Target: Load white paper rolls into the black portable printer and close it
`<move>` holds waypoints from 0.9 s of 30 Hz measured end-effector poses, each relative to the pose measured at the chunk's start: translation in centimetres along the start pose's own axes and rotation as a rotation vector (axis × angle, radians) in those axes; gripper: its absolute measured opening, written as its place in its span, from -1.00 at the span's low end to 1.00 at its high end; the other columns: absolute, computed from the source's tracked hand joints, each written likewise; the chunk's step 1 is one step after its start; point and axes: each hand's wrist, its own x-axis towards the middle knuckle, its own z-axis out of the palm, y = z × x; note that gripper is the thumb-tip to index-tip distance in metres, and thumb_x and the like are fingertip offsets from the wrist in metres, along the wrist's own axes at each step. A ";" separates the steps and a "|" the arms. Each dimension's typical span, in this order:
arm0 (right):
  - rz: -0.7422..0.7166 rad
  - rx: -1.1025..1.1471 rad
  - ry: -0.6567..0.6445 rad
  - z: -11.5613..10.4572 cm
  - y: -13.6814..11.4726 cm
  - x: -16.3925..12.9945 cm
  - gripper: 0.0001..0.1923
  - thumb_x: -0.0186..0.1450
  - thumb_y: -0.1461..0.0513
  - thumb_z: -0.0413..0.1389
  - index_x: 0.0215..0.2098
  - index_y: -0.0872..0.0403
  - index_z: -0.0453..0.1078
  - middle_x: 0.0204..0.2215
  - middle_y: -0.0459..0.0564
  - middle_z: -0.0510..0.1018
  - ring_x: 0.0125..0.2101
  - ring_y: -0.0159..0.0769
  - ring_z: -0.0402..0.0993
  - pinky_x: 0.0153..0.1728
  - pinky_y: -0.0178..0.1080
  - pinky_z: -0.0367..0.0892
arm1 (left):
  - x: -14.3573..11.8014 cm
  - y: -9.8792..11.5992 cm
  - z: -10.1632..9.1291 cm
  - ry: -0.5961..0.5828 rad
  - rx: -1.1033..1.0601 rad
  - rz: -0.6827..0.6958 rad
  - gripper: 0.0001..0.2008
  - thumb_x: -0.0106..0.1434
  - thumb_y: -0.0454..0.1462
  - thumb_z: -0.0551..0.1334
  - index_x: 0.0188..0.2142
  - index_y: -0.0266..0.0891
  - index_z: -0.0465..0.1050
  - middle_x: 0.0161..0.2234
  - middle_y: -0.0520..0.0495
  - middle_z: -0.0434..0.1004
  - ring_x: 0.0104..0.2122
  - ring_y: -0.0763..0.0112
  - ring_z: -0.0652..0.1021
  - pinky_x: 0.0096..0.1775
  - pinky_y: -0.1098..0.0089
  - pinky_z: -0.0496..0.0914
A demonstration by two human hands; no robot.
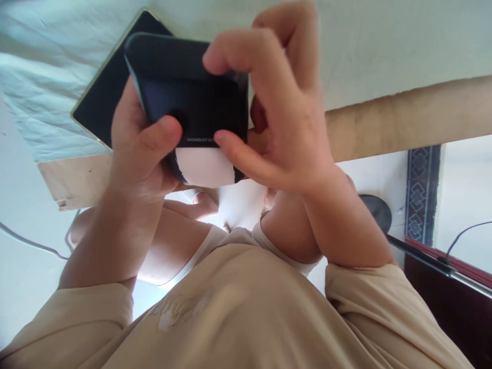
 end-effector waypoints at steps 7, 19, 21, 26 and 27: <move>-0.179 -0.042 -0.021 0.6 -0.2 0.1 -0.51 0.20 0.05 -0.02 0.02 0.13 0.22 0.02 0.11 0.22 0.10 -0.41 0.19 -0.41 -0.44 0.29 | 0.3 0.8 0.8 0.002 -0.231 -0.041 -0.79 0.22 -0.26 0.05 -0.24 -0.23 0.42 -0.38 0.00 0.46 -0.33 0.45 0.52 -0.33 0.45 0.42; -0.196 -0.058 -0.075 0.7 0.1 0.3 -0.43 0.17 0.02 0.00 0.09 0.06 0.09 0.10 0.06 0.16 0.15 -0.40 0.13 -0.37 -0.43 0.31 | 0.0 0.8 0.0 0.003 -0.148 -0.067 -0.69 0.33 -0.20 0.03 -0.24 -0.34 0.50 -0.26 -0.02 0.60 -0.24 0.43 0.54 -0.11 0.37 0.45; -0.234 -0.076 -0.056 0.8 0.2 0.3 -0.43 0.16 0.02 0.00 0.09 0.05 0.09 0.09 0.05 0.17 0.15 -0.41 0.13 -0.18 -0.36 0.39 | 0.0 0.9 -0.2 0.004 -0.143 -0.078 -0.73 0.30 -0.19 0.09 -0.31 -0.30 0.51 -0.34 0.00 0.58 -0.31 0.48 0.51 -0.16 0.41 0.44; -0.265 -0.080 -0.040 0.8 0.3 0.3 -0.42 0.15 -0.01 0.00 0.08 0.01 0.09 0.07 0.03 0.20 0.15 -0.41 0.15 0.04 -0.27 0.35 | 0.1 0.7 0.0 0.046 -0.217 -0.114 -0.78 0.29 -0.23 0.11 -0.33 -0.26 0.51 -0.48 0.03 0.50 -0.44 0.56 0.44 -0.34 0.47 0.40; -0.247 -0.082 -0.047 0.8 0.3 0.2 -0.41 0.14 -0.01 0.00 0.09 0.00 0.08 0.08 0.03 0.19 0.14 -0.41 0.15 -0.06 -0.30 0.38 | 0.1 0.8 0.1 0.045 -0.229 -0.109 -0.76 0.30 -0.22 0.08 -0.32 -0.25 0.50 -0.45 0.02 0.51 -0.42 0.54 0.46 -0.31 0.45 0.42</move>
